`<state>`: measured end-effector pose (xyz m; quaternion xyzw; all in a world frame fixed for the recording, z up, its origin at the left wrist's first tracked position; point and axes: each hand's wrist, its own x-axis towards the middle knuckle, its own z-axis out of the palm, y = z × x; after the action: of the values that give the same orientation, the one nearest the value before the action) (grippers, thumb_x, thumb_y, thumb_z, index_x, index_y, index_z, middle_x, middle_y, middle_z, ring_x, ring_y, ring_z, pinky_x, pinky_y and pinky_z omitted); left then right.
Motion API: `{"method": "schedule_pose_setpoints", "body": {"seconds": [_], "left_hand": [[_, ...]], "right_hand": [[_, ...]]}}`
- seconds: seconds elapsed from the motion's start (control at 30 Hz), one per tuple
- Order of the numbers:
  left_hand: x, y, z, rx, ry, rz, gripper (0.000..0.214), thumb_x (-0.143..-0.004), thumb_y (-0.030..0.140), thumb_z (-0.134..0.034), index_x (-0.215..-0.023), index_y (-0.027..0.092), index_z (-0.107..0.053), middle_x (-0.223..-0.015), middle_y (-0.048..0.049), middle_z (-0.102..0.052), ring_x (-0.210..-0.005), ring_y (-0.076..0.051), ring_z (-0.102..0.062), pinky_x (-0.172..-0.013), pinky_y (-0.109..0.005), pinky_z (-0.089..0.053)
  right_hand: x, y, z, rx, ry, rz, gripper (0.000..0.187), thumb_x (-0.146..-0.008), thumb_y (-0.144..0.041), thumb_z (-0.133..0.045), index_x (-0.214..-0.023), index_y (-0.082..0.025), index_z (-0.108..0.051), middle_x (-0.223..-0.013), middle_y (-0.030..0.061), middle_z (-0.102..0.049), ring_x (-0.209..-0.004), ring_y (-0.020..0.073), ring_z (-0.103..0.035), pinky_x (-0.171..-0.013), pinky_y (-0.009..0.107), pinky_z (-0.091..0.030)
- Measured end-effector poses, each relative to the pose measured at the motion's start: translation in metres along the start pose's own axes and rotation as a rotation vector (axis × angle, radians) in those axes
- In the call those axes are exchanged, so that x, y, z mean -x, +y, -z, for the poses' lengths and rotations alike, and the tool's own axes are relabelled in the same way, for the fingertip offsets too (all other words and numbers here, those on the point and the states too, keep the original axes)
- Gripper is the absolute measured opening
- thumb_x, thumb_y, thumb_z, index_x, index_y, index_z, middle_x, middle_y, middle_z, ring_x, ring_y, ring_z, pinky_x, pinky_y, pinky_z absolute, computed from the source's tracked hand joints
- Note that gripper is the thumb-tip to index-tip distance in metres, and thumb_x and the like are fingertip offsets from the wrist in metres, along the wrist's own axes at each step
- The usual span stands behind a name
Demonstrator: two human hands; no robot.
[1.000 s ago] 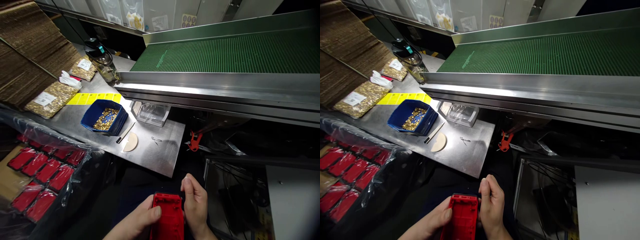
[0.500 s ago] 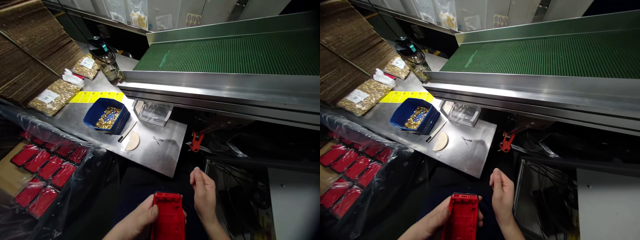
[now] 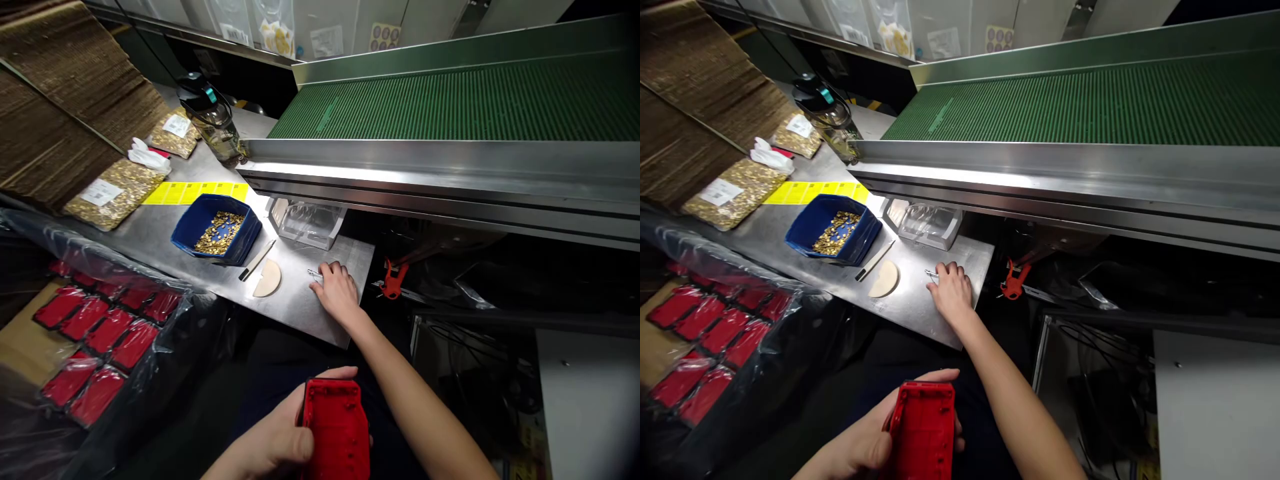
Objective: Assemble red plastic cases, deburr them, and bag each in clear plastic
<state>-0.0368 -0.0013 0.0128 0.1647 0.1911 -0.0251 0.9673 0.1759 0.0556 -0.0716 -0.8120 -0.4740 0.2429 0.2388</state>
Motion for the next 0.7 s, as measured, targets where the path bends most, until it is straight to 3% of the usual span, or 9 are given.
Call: {"method": "schedule_pose_setpoints", "body": {"seconds": [0.1,0.23,0.37,0.53,0.63,0.7], "left_hand": [[0.006,-0.003,0.003,0.022,0.031,-0.048,0.11,-0.068,0.058,-0.091,-0.157,0.019,-0.04,-0.133,-0.0243,-0.062,-0.125,-0.047,-0.061,-0.108,-0.065,-0.04],[0.007,-0.008,0.006,0.069,0.029,-0.078,0.107,-0.07,0.058,-0.09,-0.156,0.017,-0.041,-0.13,-0.0246,-0.064,-0.124,-0.046,-0.063,-0.106,-0.061,-0.043],[0.0,-0.008,0.005,0.086,0.004,-0.036,0.107,-0.069,0.06,-0.089,-0.154,0.014,-0.042,-0.129,-0.0259,-0.065,-0.123,-0.044,-0.064,-0.102,-0.054,-0.048],[-0.003,-0.003,0.003,-0.018,0.048,-0.001,0.106,-0.068,0.06,-0.09,-0.151,0.013,-0.044,-0.125,-0.0236,-0.068,-0.117,-0.037,-0.066,-0.097,-0.045,-0.05],[-0.006,0.003,-0.003,-0.069,0.036,0.026,0.092,-0.069,0.057,-0.091,-0.139,0.011,-0.056,-0.114,-0.0171,-0.069,-0.1,-0.025,-0.068,-0.085,-0.03,-0.05],[-0.01,0.007,-0.01,-0.087,0.021,0.019,0.079,-0.071,0.055,-0.091,-0.129,0.01,-0.063,-0.109,-0.0137,-0.068,-0.094,-0.02,-0.065,-0.083,-0.028,-0.048]], "right_hand": [[0.004,-0.002,0.003,0.047,-0.046,0.011,0.012,-0.095,-0.028,-0.063,-0.104,-0.02,-0.062,-0.111,0.0112,-0.064,-0.109,0.0312,-0.059,-0.091,0.04,-0.045],[0.033,0.01,0.012,0.042,-0.092,-0.028,0.019,-0.102,-0.038,-0.051,-0.112,-0.022,-0.057,-0.1,0.0054,-0.067,-0.086,0.0222,-0.064,-0.072,0.031,-0.043],[0.056,0.029,0.025,0.012,-0.186,-0.076,0.015,-0.098,-0.036,-0.059,-0.101,-0.022,-0.061,-0.087,0.0015,-0.067,-0.071,0.0188,-0.063,-0.064,0.029,-0.043],[0.105,0.023,0.081,-0.307,-0.134,-0.119,0.032,-0.102,-0.052,-0.055,-0.117,-0.025,-0.065,-0.092,-0.0001,-0.071,-0.078,0.0145,-0.067,-0.068,0.022,-0.054],[0.149,-0.001,0.116,-0.34,-0.119,-0.028,0.023,-0.1,-0.044,-0.061,-0.116,-0.028,-0.068,-0.098,-0.0006,-0.072,-0.083,0.0124,-0.07,-0.067,0.016,-0.055],[0.173,-0.018,0.124,-0.284,-0.147,0.078,0.016,-0.101,-0.037,-0.06,-0.112,-0.028,-0.068,-0.09,-0.0015,-0.069,-0.072,0.0106,-0.068,-0.061,0.016,-0.054]]}}
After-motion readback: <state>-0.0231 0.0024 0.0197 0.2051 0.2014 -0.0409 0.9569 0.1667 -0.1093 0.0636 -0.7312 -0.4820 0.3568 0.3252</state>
